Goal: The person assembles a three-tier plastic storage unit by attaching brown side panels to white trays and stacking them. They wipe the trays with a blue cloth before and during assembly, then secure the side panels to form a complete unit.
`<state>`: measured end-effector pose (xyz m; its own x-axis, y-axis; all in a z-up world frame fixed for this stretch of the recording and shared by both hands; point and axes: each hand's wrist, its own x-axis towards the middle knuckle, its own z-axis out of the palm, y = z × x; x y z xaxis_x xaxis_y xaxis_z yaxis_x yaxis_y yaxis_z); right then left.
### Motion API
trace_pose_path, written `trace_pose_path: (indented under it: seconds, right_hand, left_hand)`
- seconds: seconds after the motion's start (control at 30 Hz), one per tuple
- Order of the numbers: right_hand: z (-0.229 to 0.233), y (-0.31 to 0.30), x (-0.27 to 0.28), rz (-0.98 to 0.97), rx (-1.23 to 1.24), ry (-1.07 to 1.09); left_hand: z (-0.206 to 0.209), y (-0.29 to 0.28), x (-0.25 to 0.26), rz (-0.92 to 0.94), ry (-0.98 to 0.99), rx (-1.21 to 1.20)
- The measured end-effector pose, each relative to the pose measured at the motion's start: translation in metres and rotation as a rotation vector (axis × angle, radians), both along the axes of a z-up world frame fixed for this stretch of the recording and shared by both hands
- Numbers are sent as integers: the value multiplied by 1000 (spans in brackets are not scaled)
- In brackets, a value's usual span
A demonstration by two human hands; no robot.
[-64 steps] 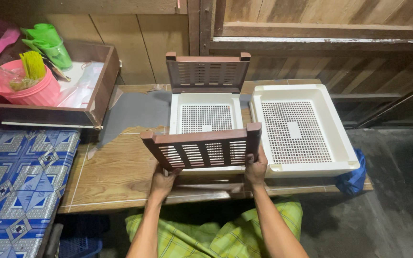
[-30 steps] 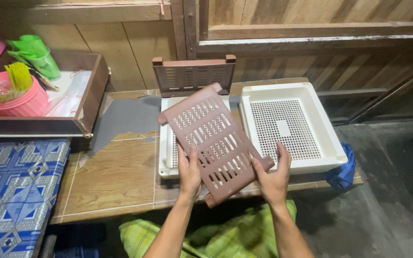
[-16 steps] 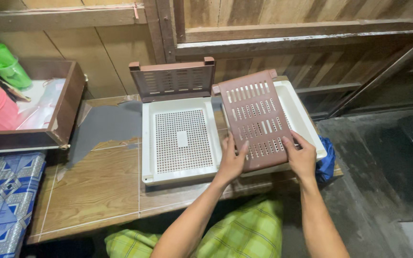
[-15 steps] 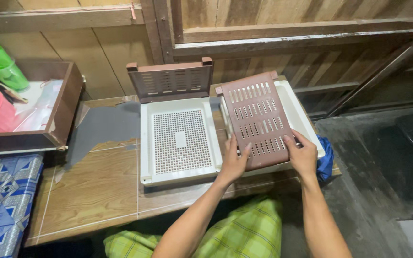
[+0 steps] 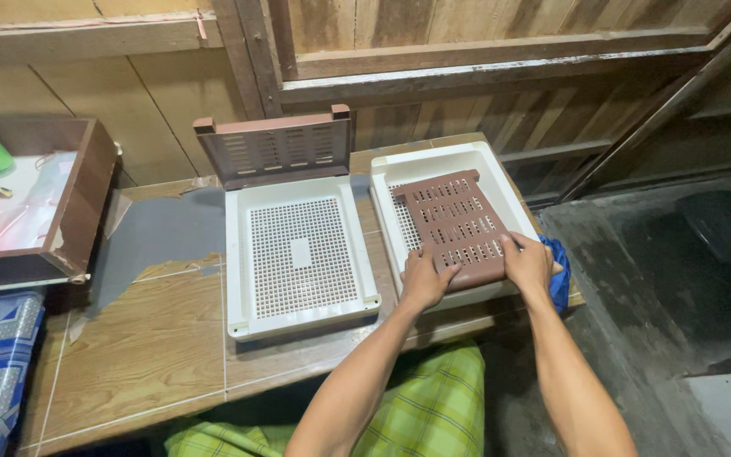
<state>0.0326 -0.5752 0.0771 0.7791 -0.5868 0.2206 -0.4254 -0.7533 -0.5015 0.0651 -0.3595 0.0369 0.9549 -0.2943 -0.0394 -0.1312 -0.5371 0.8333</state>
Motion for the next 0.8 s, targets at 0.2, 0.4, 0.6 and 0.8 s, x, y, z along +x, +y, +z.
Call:
trace_pose_path:
  seconds: [0.2, 0.4, 0.6, 0.8]
  right_hand:
    - [-25, -13, 12, 24, -32, -40]
    - [-24, -10, 13, -29, -126, 51]
    - [-9, 1, 9, -37, -184, 133]
    - [5, 21, 1, 18, -253, -18]
  left_hand:
    - [10, 3, 2, -39, -163, -94]
    - [39, 10, 1, -140, 108, -16]
    - [45, 18, -6, -106, -3, -108]
    - [30, 34, -5, -117, -50, -102]
